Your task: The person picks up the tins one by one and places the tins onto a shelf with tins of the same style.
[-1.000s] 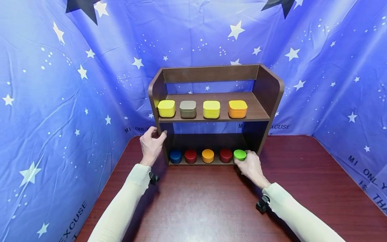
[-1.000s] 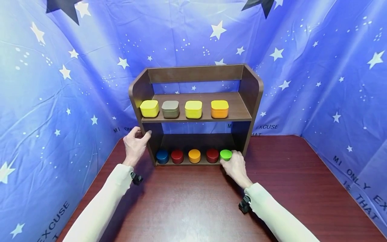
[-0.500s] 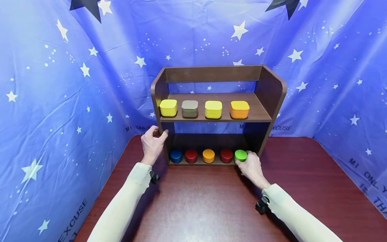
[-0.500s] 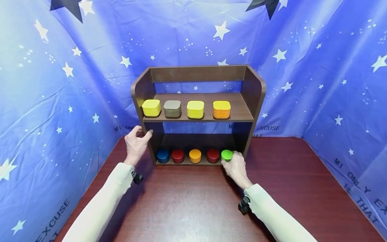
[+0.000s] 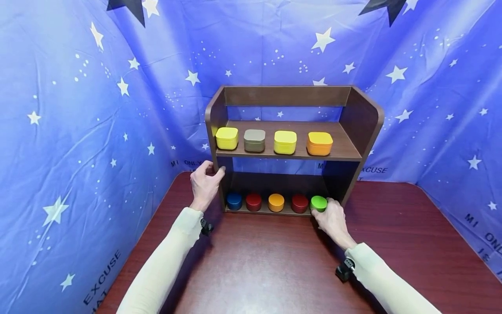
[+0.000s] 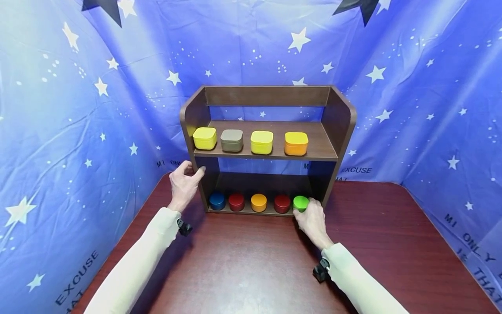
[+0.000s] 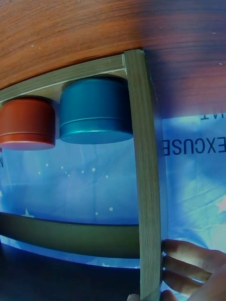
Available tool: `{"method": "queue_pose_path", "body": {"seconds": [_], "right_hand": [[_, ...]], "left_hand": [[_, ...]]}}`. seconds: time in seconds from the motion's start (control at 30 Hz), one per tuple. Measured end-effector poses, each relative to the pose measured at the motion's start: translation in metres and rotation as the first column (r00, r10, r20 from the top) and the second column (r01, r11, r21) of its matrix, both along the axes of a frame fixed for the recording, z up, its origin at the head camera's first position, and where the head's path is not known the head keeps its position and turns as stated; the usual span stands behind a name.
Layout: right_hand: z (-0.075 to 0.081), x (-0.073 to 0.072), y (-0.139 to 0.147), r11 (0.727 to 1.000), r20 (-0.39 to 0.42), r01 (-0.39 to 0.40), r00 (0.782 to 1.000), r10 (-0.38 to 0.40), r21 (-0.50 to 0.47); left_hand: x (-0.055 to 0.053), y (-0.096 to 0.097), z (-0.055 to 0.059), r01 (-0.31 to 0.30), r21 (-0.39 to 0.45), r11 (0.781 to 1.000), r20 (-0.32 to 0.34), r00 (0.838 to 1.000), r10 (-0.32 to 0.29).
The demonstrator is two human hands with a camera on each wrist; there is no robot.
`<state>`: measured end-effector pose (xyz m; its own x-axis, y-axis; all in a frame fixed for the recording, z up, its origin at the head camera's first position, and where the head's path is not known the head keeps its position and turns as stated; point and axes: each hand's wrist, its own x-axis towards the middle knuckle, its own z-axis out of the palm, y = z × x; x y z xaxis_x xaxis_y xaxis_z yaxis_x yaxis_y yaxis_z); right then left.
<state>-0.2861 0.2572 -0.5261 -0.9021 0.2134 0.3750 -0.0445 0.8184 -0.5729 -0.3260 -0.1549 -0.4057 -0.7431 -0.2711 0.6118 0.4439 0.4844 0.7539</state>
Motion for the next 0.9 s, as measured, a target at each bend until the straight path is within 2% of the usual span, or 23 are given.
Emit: {"method": "queue_pose_path", "body": {"seconds": [0.1,0.23,0.33,0.47,0.67,0.9], "right_hand": [[0.004,0.001,-0.001,1.0,-0.007,0.01,1.0,-0.01,0.003],[0.026,0.019,-0.011,1.0,0.02,0.016,1.0,-0.016,-0.008],[0.047,0.037,-0.019,0.998,0.095,0.009,0.995,-0.004,-0.055],[0.063,0.052,-0.022,0.99,0.173,0.015,0.985,0.01,-0.142],[0.069,0.062,-0.014,0.991,0.149,0.054,0.988,-0.036,-0.122],[0.064,0.061,0.004,1.0,0.096,0.002,0.995,0.0,-0.019]], "left_hand": [[0.0,-0.001,0.001,0.0,0.004,1.0,-0.002,1.0,0.0],[0.004,-0.004,0.002,-0.005,0.009,1.0,0.003,1.0,0.005],[0.005,-0.005,0.002,-0.011,0.006,1.0,0.009,1.0,0.011],[0.005,-0.006,0.003,-0.014,0.009,1.0,0.011,1.0,0.014],[0.005,-0.007,0.005,-0.016,0.011,1.0,0.038,0.999,0.015],[0.008,-0.017,0.007,-0.001,-0.031,1.0,0.063,0.998,0.003]]}}
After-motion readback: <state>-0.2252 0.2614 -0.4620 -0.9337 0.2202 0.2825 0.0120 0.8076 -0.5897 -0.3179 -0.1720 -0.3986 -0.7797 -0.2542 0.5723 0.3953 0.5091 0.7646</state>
